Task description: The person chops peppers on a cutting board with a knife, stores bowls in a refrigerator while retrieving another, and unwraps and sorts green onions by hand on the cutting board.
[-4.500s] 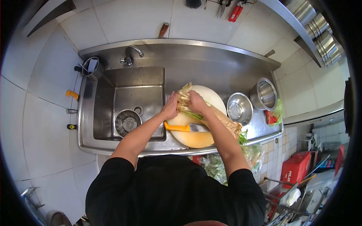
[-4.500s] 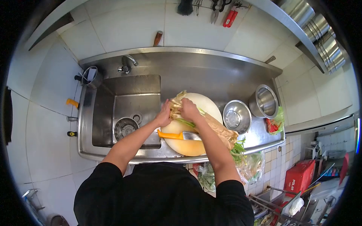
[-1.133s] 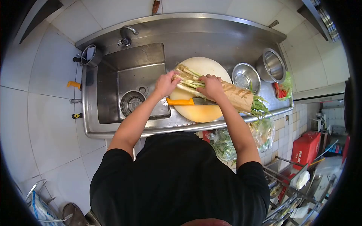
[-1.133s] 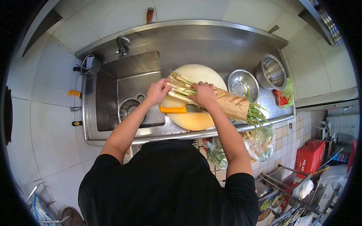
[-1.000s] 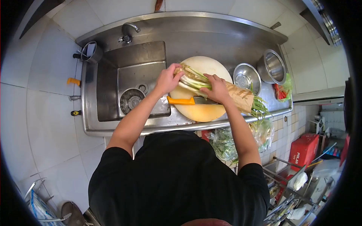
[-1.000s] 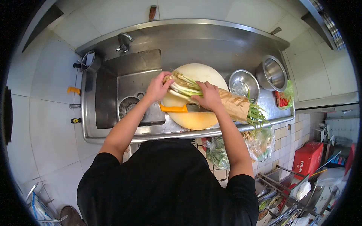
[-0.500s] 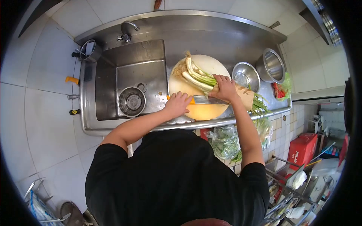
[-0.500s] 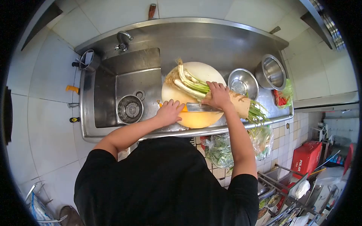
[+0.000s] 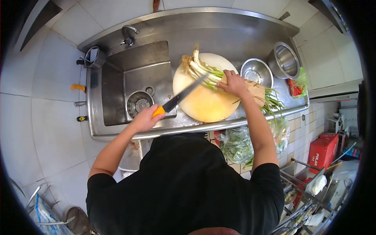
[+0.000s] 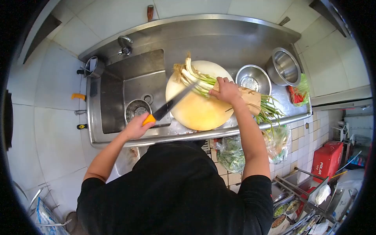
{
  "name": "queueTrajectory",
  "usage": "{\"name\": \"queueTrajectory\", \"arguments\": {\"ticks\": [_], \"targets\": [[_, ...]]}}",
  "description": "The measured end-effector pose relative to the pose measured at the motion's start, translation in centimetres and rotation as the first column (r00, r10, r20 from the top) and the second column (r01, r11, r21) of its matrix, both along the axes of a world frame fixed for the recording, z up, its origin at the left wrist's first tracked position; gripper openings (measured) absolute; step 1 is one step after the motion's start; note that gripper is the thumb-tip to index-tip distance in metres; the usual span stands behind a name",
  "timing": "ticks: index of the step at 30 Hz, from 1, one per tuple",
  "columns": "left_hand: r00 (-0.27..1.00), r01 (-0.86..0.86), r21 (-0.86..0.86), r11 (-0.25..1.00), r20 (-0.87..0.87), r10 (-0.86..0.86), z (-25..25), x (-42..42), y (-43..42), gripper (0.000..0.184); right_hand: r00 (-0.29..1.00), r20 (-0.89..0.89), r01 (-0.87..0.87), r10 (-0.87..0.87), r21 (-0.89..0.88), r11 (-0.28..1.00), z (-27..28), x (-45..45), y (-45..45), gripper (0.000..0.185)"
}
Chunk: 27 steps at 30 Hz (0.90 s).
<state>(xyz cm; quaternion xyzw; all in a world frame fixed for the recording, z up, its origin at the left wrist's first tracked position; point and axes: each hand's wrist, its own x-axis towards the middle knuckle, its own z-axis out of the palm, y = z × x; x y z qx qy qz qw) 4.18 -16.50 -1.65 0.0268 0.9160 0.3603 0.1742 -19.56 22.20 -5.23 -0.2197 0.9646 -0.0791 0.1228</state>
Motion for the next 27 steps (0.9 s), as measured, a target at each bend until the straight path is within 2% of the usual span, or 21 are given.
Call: {"name": "queueTrajectory", "arguments": {"ticks": [3,5,6,9,10,13,18,21,24,27], "targets": [[0.983,-0.149,-0.078,0.986,-0.118,0.140,-2.3,-0.7,4.4,0.038,0.996,0.043,0.073,-0.076,0.072,0.995,0.3,0.9,-2.1,0.085],[0.987,-0.135,-0.114,0.984,-0.106,0.123,-2.5,-1.8,7.3,0.036,0.992,0.043,0.111,-0.117,0.123,0.986,1.0,2.7,-4.0,0.084],[0.988,-0.130,-0.129,0.983,-0.096,0.118,-2.6,-2.2,8.5,0.035,0.984,0.095,0.138,-0.149,0.111,0.984,0.2,3.0,-4.5,0.093],[0.994,-0.103,-0.154,0.983,-0.054,0.096,-2.7,-1.6,11.2,0.033,0.993,0.070,0.087,-0.100,0.167,0.982,2.3,5.2,-4.9,0.108],[0.997,-0.075,-0.205,0.976,-0.019,0.072,-2.7,-1.4,11.7,0.033,0.985,0.088,0.133,-0.147,0.146,0.980,2.0,5.0,-5.1,0.116],[0.996,-0.086,-0.194,0.977,-0.041,0.079,-2.4,-0.3,11.5,0.032,0.975,0.140,0.149,-0.172,0.159,0.976,1.4,4.4,-5.1,0.102],[0.982,-0.030,-0.380,0.925,0.162,0.099,2.8,1.1,11.6,0.031,0.969,0.170,0.153,-0.180,0.160,0.975,1.4,4.0,-4.9,0.087],[0.984,-0.038,-0.354,0.934,0.151,0.097,-0.1,0.0,12.7,0.029,0.971,0.156,0.160,-0.182,0.145,0.977,0.7,4.0,-5.1,0.081],[0.980,-0.071,-0.327,0.942,0.151,0.126,-1.2,-5.5,15.7,0.025,0.975,0.127,0.165,-0.184,0.145,0.976,0.7,4.4,-5.0,0.076],[0.983,-0.017,-0.358,0.933,0.163,0.081,-2.1,-8.8,16.9,0.023,0.978,0.107,0.163,-0.181,0.156,0.974,0.4,4.4,-5.1,0.072]]}}
